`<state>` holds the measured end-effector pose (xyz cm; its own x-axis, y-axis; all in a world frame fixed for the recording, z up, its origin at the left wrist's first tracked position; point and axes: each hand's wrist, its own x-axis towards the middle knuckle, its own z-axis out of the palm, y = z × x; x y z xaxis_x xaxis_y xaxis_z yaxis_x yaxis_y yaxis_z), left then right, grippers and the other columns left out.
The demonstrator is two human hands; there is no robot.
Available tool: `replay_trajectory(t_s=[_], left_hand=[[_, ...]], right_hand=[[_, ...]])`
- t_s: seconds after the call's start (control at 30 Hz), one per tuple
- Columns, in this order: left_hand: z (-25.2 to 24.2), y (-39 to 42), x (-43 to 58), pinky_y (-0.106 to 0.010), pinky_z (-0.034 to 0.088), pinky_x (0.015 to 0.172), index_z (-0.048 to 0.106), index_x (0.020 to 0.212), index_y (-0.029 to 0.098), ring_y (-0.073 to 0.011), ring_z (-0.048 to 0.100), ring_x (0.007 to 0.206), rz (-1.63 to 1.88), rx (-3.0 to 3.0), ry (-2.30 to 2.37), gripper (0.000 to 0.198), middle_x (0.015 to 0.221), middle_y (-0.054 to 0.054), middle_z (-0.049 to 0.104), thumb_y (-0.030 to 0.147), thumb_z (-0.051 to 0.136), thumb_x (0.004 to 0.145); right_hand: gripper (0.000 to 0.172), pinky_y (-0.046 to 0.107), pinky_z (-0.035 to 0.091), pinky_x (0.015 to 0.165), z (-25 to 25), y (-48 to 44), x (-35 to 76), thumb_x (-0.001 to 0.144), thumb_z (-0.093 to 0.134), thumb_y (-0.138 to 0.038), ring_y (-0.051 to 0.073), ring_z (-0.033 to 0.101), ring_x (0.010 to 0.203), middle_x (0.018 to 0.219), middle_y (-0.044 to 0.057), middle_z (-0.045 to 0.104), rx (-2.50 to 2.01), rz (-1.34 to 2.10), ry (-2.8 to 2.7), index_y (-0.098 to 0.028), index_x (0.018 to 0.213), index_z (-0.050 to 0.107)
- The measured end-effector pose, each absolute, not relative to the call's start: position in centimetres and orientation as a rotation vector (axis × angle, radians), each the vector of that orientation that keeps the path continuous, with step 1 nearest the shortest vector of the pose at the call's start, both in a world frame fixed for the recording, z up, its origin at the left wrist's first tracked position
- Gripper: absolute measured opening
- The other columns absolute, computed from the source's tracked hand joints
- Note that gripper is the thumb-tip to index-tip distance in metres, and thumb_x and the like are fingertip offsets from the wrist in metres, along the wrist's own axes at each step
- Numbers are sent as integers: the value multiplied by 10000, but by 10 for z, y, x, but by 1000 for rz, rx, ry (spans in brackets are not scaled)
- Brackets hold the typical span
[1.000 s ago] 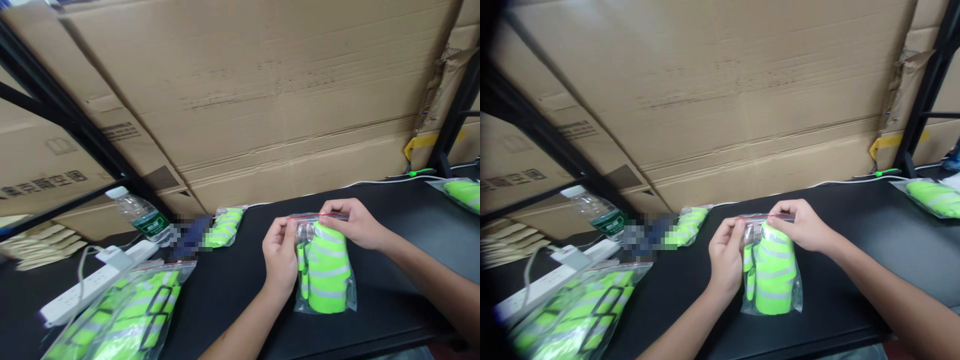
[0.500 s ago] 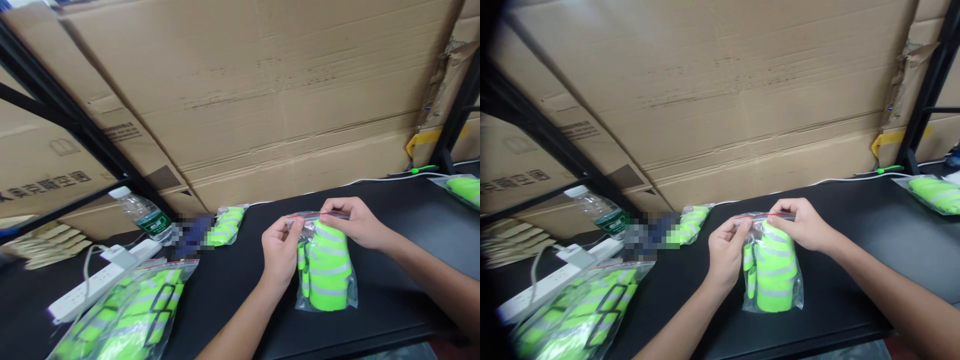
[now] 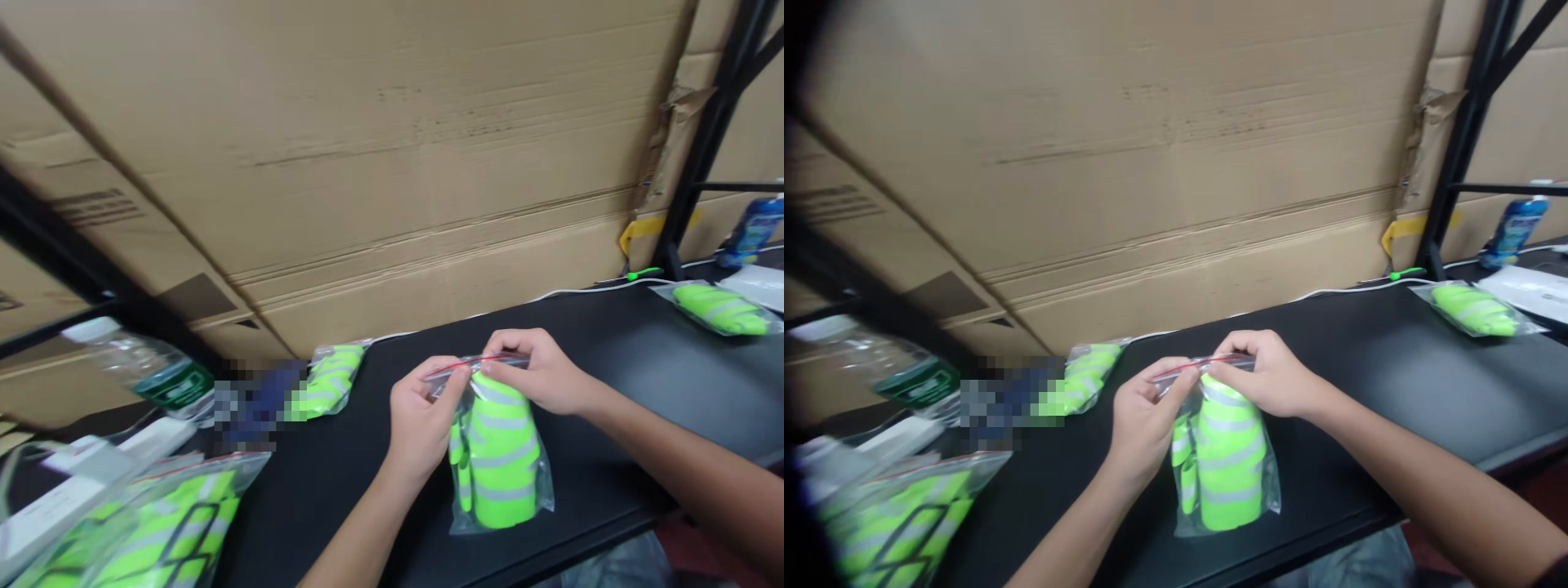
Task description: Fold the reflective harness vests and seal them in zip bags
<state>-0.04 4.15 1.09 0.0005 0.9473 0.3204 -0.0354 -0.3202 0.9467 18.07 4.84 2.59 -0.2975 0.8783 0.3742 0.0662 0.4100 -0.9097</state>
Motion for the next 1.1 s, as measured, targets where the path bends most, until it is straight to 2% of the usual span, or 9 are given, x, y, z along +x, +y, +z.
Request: replay_trajectory(t_s=[0.17,0.4,0.7,0.83,0.93,1.03,1.1], left_hand=[[5,45,-2,-195,523,587,747,829,160,-133,657,637,1434,1500,1051,190,741,-33,748,321,808,749],[12,46,-8,-210,525,567,764,811,168,-138,644,603,1316,1682,1022,150,676,-23,718,317,747,806],[12,43,-3,-199,486,565,751,771,177,-122,620,622,1385,1760,1022,111,713,-9,708,266,706,819],[17,47,-7,-223,512,605,786,779,182,-151,671,663,1295,1796,1053,140,735,-30,750,294,712,822],[22,52,-10,-230,507,599,817,789,192,-167,688,667,1246,1798,1088,138,726,-42,768,307,740,790],[26,56,-13,-223,467,525,819,735,191,-156,654,571,1160,1713,1134,134,632,-43,749,323,796,727],[28,56,-15,-225,458,504,782,622,180,-145,624,510,1110,1670,1139,179,550,-40,713,338,823,696]], right_hand=[[126,247,462,653,26,51,180,833,686,-273,130,604,708,772,19,667,-811,1008,-1693,-150,810,685],[80,244,473,667,25,50,178,848,648,-198,125,608,704,761,16,667,-788,839,-1788,-152,786,668],[168,253,510,732,26,48,180,877,695,-291,132,640,751,795,26,677,-730,822,-1838,-152,785,677],[221,223,472,621,30,49,188,867,718,-354,122,627,669,733,24,698,-850,735,-1883,-157,768,707],[322,216,376,511,30,55,196,812,765,-441,103,545,559,600,-3,641,-1054,613,-1898,-169,661,684],[513,239,254,454,27,62,201,754,783,-546,80,383,471,453,-43,464,-1185,508,-1915,-176,494,540],[606,256,211,455,24,63,202,739,766,-606,76,308,465,424,-56,368,-1180,459,-1915,-185,446,444]])
